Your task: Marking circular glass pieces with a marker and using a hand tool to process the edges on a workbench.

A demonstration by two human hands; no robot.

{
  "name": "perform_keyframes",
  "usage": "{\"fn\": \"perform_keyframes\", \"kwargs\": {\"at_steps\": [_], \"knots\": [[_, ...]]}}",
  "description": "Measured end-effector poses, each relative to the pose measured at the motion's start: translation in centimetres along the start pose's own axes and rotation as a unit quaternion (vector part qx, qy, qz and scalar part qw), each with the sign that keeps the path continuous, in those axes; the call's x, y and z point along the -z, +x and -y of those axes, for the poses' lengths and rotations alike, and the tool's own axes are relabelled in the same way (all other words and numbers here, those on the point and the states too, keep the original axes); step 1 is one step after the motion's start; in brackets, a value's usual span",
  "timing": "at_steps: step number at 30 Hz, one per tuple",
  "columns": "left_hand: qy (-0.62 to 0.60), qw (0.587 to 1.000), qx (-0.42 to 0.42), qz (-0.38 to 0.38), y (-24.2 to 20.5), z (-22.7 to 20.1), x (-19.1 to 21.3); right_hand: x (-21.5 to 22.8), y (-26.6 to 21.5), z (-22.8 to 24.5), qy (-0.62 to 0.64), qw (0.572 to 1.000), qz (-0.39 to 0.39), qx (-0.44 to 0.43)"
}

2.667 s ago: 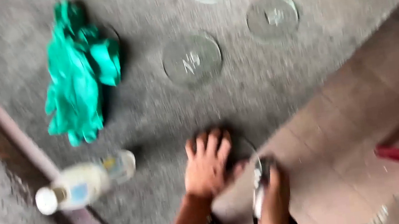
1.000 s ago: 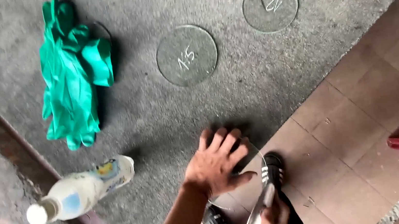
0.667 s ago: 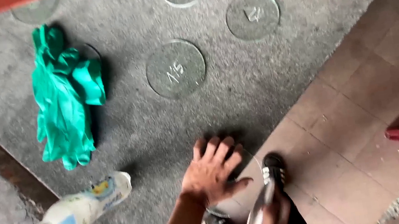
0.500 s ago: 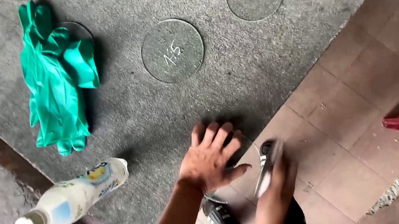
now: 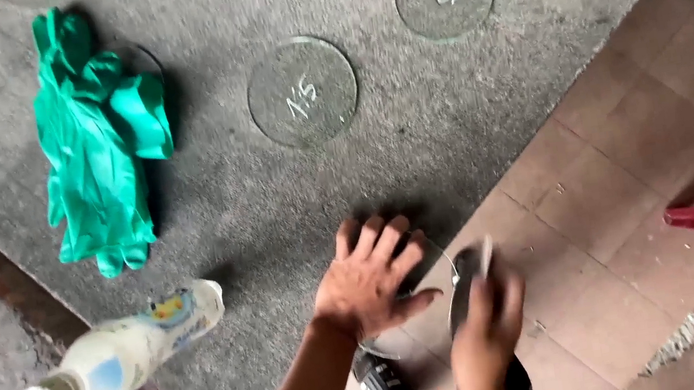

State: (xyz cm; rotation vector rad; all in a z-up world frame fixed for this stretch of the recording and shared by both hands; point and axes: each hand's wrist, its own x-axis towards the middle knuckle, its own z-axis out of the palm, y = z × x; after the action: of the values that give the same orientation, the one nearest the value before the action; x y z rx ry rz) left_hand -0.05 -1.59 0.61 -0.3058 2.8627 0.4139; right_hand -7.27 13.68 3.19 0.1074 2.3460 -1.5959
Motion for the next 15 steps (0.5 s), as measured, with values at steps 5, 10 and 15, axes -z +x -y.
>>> {"fn": "perform_keyframes", "kwargs": {"at_steps": [5, 10, 15], "knots": [[-0.003, 1.000, -0.004, -0.021, 0.4, 0.1, 0.7, -0.5, -4.5, -6.3, 0.062, 0.998, -0.025, 0.014], [0.000, 0.999, -0.003, -0.052, -0.8, -0.7, -1.0, 0.9, -1.0, -0.6, 0.016, 0.999, -0.028, -0.040], [-0.030, 1.000, -0.004, -0.002, -0.1, -0.1, 0.4, 1.6, -6.1, -20.2, 0.190, 0.978, -0.089, -0.017]]}}
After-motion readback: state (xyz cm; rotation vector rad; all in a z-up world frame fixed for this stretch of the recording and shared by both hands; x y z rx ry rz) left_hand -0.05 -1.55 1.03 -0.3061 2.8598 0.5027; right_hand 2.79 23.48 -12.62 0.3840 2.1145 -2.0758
